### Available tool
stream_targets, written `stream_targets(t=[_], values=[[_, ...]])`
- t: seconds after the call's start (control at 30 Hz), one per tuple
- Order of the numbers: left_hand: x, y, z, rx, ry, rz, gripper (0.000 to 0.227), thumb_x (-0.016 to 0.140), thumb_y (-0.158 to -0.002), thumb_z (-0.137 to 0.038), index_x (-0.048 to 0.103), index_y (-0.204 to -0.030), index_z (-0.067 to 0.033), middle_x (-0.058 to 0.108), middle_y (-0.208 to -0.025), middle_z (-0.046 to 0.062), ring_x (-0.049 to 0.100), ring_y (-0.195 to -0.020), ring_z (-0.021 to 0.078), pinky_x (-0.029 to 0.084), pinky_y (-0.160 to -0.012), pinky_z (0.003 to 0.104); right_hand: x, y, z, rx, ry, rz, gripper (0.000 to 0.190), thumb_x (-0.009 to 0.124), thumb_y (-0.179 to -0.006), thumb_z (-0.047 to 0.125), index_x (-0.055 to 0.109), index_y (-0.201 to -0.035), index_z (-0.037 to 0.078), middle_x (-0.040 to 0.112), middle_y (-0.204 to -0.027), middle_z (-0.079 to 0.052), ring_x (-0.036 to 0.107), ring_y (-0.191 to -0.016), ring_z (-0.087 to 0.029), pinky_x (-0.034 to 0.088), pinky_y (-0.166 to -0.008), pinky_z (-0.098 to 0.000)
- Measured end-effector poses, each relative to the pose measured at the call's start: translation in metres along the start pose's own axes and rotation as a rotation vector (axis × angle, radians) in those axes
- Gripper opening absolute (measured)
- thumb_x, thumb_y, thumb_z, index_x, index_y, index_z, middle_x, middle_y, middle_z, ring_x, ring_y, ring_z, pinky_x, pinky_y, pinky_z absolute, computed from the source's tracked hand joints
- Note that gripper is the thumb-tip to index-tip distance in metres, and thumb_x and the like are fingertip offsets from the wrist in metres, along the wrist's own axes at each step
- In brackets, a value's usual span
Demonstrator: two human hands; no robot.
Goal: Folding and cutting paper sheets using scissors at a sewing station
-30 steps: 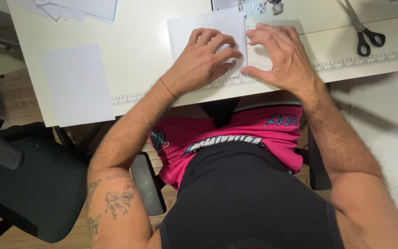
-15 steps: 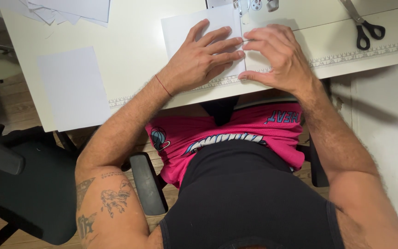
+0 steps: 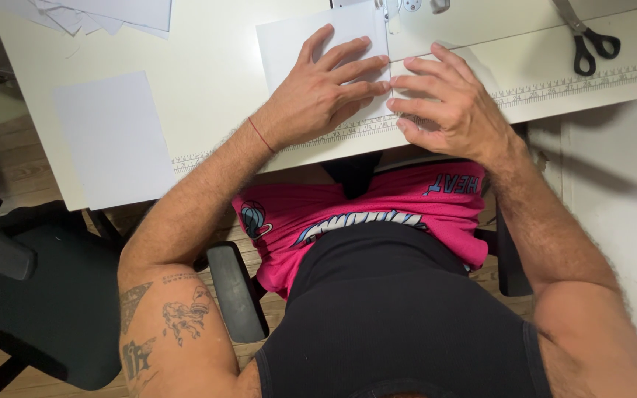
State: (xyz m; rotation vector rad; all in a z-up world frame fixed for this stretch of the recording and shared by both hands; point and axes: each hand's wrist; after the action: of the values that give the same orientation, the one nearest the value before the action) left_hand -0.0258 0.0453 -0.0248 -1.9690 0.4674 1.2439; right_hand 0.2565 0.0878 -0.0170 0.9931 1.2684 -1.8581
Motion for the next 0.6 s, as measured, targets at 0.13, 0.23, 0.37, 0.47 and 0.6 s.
stream_targets(t=[0.13,0.23,0.37,0.47,0.6], values=[[0.000,0.000,0.000,-0.005,0.014,0.000,0.024,0.066,-0.113,-0.025,0.066,-0.136,-0.0183,0.060,-0.147,0.004,0.050,-0.139,0.0330,0.027,-0.115,0.064,0.000,0.002,-0.001,-0.025,0.046,0.032,0.023,0.079,-0.097,0.015,0.077,-0.119,0.010,0.072,-0.134,-0.010,0.065,-0.130,-0.037,0.043,-0.119,-0.0609],[0.002,0.000,0.002,-0.006,0.048,0.017,0.021,0.063,-0.112,-0.019,0.066,-0.132,-0.0151,0.062,-0.145,0.008,0.049,-0.142,0.0360,0.012,-0.116,0.072,-0.002,0.001,0.000,-0.037,0.069,0.075,0.022,0.075,-0.099,0.020,0.075,-0.117,0.008,0.066,-0.143,-0.014,0.061,-0.135,-0.036,0.038,-0.122,-0.0604],[0.000,-0.001,0.001,-0.019,0.110,0.041,0.019,0.059,-0.112,-0.018,0.067,-0.129,-0.0140,0.060,-0.145,0.010,0.039,-0.149,0.0411,0.004,-0.114,0.080,-0.003,0.001,0.004,0.000,0.015,0.058,0.021,0.074,-0.098,0.017,0.075,-0.116,0.007,0.067,-0.138,-0.016,0.062,-0.131,-0.037,0.037,-0.122,-0.0610],[-0.003,-0.003,0.000,-0.045,0.096,0.073,0.022,0.059,-0.111,-0.021,0.067,-0.131,-0.0174,0.054,-0.149,0.014,0.038,-0.149,0.0412,0.003,-0.115,0.079,0.001,0.003,0.004,0.021,0.021,0.068,0.024,0.075,-0.096,0.019,0.074,-0.116,0.006,0.066,-0.136,-0.019,0.062,-0.131,-0.037,0.037,-0.122,-0.0622],[-0.005,-0.004,-0.004,-0.108,0.085,0.180,0.035,0.053,-0.109,-0.030,0.062,-0.142,-0.0247,0.039,-0.165,0.008,0.022,-0.155,0.0409,-0.002,-0.116,0.078,0.000,0.001,0.015,0.053,0.021,0.010,0.026,0.077,-0.092,0.013,0.073,-0.116,0.004,0.067,-0.131,-0.020,0.063,-0.130,-0.037,0.039,-0.121,-0.0597]])
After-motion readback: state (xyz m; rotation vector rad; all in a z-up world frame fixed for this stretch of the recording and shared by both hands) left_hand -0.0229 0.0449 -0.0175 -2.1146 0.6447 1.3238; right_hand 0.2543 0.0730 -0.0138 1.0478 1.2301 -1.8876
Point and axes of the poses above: each hand's wrist, its own y-axis away from the middle knuckle, its own x-axis out of the palm, z = x × y
